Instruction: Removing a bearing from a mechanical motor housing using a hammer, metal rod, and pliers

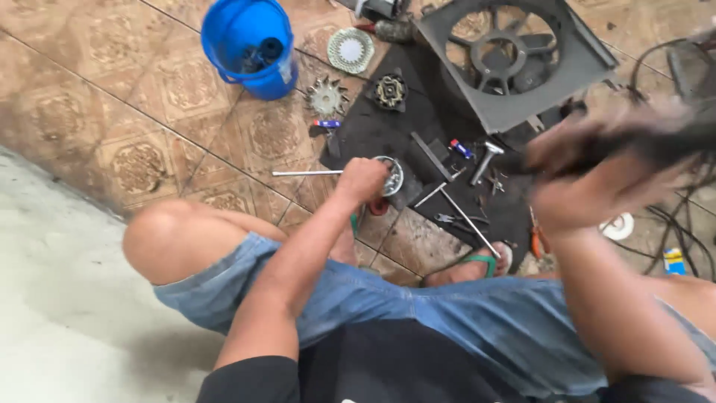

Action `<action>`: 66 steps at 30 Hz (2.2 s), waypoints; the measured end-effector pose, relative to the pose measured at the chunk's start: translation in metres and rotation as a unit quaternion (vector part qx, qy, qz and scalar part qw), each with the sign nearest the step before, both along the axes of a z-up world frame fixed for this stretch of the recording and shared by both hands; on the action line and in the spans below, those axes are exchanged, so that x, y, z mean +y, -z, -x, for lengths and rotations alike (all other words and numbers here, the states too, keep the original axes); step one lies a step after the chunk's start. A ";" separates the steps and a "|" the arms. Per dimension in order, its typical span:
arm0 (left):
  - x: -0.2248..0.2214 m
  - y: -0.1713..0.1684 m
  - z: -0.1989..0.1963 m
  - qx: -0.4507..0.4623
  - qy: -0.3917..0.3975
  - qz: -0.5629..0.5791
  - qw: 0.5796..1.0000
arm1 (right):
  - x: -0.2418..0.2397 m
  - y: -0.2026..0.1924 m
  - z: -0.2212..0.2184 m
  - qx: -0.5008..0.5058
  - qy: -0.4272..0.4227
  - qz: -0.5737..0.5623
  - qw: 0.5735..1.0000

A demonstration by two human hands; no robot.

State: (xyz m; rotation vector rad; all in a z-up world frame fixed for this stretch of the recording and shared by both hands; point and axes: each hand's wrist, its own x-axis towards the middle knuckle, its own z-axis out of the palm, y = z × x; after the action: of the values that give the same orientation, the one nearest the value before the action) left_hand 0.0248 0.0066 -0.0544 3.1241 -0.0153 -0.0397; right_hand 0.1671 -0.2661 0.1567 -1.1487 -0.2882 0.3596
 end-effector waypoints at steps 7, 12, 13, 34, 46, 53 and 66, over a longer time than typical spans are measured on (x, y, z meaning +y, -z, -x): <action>0.012 -0.002 -0.017 0.068 -0.025 -0.014 0.997 | 0.031 0.025 0.003 -0.483 -0.081 0.647 0.585; -0.002 -0.001 0.003 -0.023 -0.007 0.022 0.999 | 0.010 -0.071 0.025 -0.559 0.090 0.284 0.774; 0.001 -0.002 0.000 -0.023 -0.013 0.049 0.998 | 0.011 -0.046 0.025 -0.547 0.119 0.239 0.793; 0.011 -0.087 0.002 0.060 -0.237 0.532 0.811 | 0.002 0.143 0.023 -0.159 -0.380 0.565 0.714; 0.080 -0.089 0.022 -0.234 -0.042 0.592 0.770 | -0.010 0.150 0.029 -0.081 -0.115 0.177 0.974; 0.206 -0.087 0.068 -0.182 -0.532 0.487 0.669 | -0.033 0.010 0.023 0.089 -0.209 -0.106 0.968; 0.241 0.141 0.118 0.204 -0.564 0.188 0.778 | -0.022 0.005 0.036 0.190 -0.294 -0.324 0.879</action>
State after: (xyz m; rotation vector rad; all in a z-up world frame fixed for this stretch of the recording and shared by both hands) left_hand -0.0929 0.2480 -0.1952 2.1662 1.5608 -0.5816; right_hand 0.1315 -0.2880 0.1519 -0.2871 -0.3704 0.9340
